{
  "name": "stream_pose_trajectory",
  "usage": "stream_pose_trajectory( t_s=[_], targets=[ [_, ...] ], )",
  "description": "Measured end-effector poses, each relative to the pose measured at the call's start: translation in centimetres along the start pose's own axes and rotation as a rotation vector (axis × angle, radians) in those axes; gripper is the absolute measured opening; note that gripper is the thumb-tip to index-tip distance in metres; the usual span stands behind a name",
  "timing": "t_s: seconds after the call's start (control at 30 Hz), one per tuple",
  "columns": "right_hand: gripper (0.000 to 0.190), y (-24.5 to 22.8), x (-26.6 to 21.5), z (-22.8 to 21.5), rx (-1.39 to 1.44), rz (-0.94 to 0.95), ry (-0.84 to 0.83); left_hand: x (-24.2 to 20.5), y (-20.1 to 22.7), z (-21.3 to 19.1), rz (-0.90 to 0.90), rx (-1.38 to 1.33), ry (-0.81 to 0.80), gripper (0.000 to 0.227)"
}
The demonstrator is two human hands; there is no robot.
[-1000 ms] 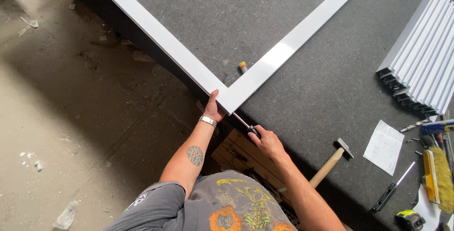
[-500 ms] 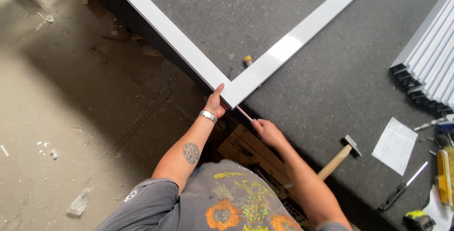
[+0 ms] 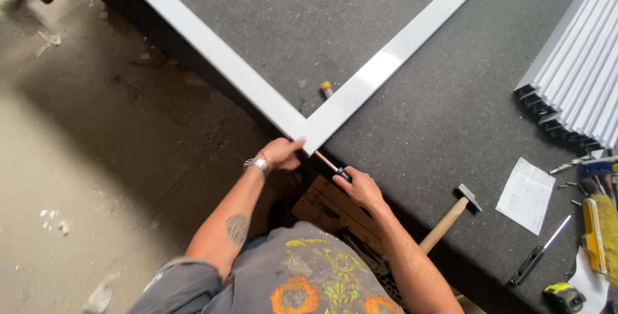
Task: The person picks up a screw from the floor, aligns two white frame pieces on a workbench, and uses a screwdriver to secure them at a corner.
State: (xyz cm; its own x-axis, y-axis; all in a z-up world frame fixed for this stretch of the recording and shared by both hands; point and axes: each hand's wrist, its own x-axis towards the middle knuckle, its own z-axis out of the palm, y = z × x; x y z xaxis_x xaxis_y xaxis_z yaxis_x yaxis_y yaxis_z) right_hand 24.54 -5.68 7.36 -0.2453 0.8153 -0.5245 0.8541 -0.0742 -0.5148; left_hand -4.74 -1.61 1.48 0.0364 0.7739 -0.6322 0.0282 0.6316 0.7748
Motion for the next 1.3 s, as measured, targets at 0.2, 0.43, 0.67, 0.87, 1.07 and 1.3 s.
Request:
stream_pose_trajectory(
  t_s=[0.2, 0.43, 0.67, 0.87, 1.07, 1.3],
  targets=[
    [0.044, -1.7, -1.5, -1.0, 0.038, 0.004, 0.009, 5.8, 9.5, -1.1, 0.557, 1.255, 0.324, 0.032],
    [0.042, -1.6, -0.3, -0.8, 0.088, 0.034, 0.026, 19.0, 13.4, 0.8, 0.873, 1.726, 0.004, 0.053],
    [0.041, -0.8, 2.1, -0.5, 0.082, 0.041, -0.014, 24.4, 16.6, -7.7, 1.224, 1.936, -0.016, 0.036],
    [0.041, -0.6, 2.2, 0.1, 0.047, 0.047, -0.064, 26.6, 15.7, -15.9, 0.939, 1.802, 0.481, 0.038],
    [0.038, 0.1, 3.5, 0.9, 0.045, 0.019, -0.061, 12.1, 11.5, -10.9, 0.865, 1.393, 0.641, 0.043],
    [0.039, 0.8, 3.3, 2.1, 0.012, 0.001, -0.032, 1.2, -2.6, -3.2, 0.204, -0.514, 0.312, 0.038]
  ],
)
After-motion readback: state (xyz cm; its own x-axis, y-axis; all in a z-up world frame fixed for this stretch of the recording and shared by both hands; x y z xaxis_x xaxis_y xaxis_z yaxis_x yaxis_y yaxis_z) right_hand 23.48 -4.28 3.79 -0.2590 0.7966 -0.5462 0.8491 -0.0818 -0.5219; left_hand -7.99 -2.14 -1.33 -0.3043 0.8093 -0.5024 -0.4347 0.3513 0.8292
